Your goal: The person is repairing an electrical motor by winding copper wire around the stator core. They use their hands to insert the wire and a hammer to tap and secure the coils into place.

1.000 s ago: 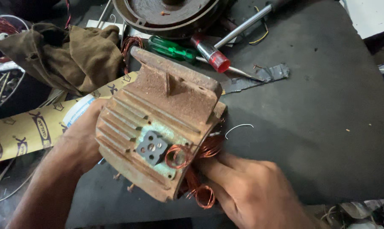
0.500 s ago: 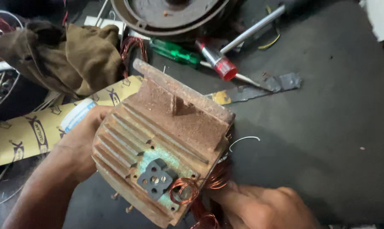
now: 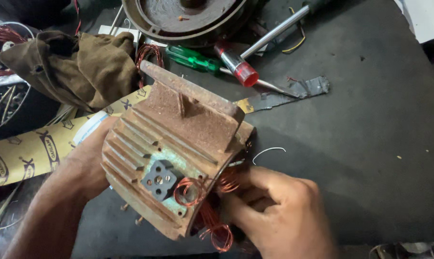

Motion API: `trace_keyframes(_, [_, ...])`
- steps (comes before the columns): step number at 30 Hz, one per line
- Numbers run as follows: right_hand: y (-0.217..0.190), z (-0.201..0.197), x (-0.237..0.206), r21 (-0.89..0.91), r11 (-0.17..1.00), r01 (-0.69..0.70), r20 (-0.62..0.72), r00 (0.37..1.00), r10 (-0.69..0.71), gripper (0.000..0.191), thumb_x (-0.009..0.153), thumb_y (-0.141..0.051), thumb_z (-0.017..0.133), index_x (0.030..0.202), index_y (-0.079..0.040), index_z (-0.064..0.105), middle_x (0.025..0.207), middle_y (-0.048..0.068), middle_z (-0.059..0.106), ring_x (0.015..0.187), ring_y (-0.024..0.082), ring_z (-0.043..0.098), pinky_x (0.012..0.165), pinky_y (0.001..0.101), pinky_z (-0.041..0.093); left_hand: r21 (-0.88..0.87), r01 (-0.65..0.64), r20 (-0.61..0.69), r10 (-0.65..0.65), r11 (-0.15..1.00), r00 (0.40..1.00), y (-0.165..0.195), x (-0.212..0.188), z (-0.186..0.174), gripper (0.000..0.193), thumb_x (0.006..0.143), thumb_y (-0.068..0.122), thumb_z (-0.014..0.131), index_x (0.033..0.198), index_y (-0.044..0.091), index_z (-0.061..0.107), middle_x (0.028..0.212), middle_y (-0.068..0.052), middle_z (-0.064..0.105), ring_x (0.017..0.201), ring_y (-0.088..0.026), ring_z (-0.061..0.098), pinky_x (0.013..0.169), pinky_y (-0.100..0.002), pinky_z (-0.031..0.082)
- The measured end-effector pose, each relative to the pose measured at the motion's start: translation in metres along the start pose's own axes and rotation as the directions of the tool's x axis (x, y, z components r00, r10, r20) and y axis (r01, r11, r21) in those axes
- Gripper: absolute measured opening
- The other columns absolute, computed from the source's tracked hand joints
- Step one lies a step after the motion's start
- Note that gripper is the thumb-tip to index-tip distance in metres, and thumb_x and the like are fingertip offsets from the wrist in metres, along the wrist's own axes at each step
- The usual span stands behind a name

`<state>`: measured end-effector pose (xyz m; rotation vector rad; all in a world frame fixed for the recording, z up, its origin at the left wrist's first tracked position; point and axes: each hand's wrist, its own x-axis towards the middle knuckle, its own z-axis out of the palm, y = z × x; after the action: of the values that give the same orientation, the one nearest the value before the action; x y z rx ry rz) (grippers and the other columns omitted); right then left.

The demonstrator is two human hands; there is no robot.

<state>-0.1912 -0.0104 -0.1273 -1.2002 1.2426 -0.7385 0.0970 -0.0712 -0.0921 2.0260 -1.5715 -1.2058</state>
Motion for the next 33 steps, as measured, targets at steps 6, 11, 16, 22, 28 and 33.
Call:
trace_keyframes(6, [-0.005, 0.007, -0.003, -0.195, 0.963, 0.188, -0.092, 0.973, -0.209, 0.026, 0.076, -0.016, 0.079, 0.102, -0.015, 0.08, 0.09, 0.0, 0.082, 0.082, 0.011, 0.079, 0.069, 0.0263, 0.063, -0.099, -0.026, 0.087, 0.035, 0.995, 0.996, 0.002, 0.003, 0.0, 0.026, 0.09, 0.018, 0.061, 0.102, 0.001, 0.076, 0.084, -0.007, 0.079, 0.075, -0.013, 0.067, 0.067, -0.033, 0.059])
trace_keyframes(11, [-0.001, 0.015, -0.006, -0.28, 0.911, 0.303, -0.124, 0.93, -0.347, 0.036, 0.074, -0.012, 0.076, 0.109, -0.014, 0.079, 0.097, 0.001, 0.082, 0.087, 0.012, 0.078, 0.073, 0.0261, 0.064, -0.069, -0.007, 0.058, 0.011, 0.998, 0.998, -0.004, 0.002, -0.003, 0.024, 0.089, 0.017, 0.062, 0.091, 0.001, 0.079, 0.074, -0.005, 0.077, 0.066, -0.011, 0.069, 0.062, -0.031, 0.059])
trace_keyframes(16, [0.001, 0.012, 0.002, -0.338, 0.874, 0.349, -0.066, 0.918, -0.392, 0.038, 0.076, -0.014, 0.079, 0.113, -0.014, 0.078, 0.109, 0.004, 0.08, 0.092, 0.014, 0.079, 0.076, 0.0268, 0.061, -0.179, -0.136, 0.04, 0.145, 0.974, 0.989, -0.024, 0.005, 0.001, 0.014, 0.088, 0.012, 0.07, 0.085, 0.001, 0.078, 0.073, 0.001, 0.075, 0.067, -0.007, 0.065, 0.058, -0.028, 0.055])
trace_keyframes(22, [0.001, 0.019, 0.002, -0.478, 0.752, 0.453, -0.068, 0.835, -0.546, 0.046, 0.078, -0.012, 0.075, 0.123, -0.009, 0.07, 0.115, 0.014, 0.075, 0.105, 0.023, 0.077, 0.084, 0.0329, 0.061, -0.39, -0.274, 0.058, 0.321, 0.879, 0.945, -0.05, 0.009, 0.001, 0.006, 0.086, 0.007, 0.079, 0.08, 0.004, 0.077, 0.075, 0.002, 0.074, 0.066, -0.004, 0.064, 0.056, -0.024, 0.054])
trace_keyframes(28, [0.022, 0.011, 0.007, -0.495, 0.736, 0.462, 0.027, 0.855, -0.518, 0.036, 0.083, -0.019, 0.079, 0.117, -0.011, 0.073, 0.11, 0.01, 0.077, 0.1, 0.017, 0.079, 0.083, 0.0322, 0.062, -0.393, -0.306, -0.001, 0.332, 0.867, 0.943, -0.07, 0.008, 0.002, 0.008, 0.086, 0.009, 0.08, 0.082, 0.003, 0.076, 0.074, 0.002, 0.073, 0.063, -0.004, 0.064, 0.053, -0.024, 0.052])
trace_keyframes(33, [0.005, -0.004, 0.006, -0.514, 0.751, 0.415, 0.194, 0.909, -0.37, 0.027, 0.075, -0.017, 0.081, 0.102, -0.021, 0.082, 0.096, -0.001, 0.079, 0.087, 0.009, 0.08, 0.075, 0.0284, 0.061, -0.305, -0.22, 0.021, 0.237, 0.927, 0.971, -0.055, 0.008, 0.005, 0.007, 0.087, 0.009, 0.076, 0.087, 0.002, 0.076, 0.076, 0.001, 0.075, 0.065, -0.006, 0.064, 0.057, -0.026, 0.055])
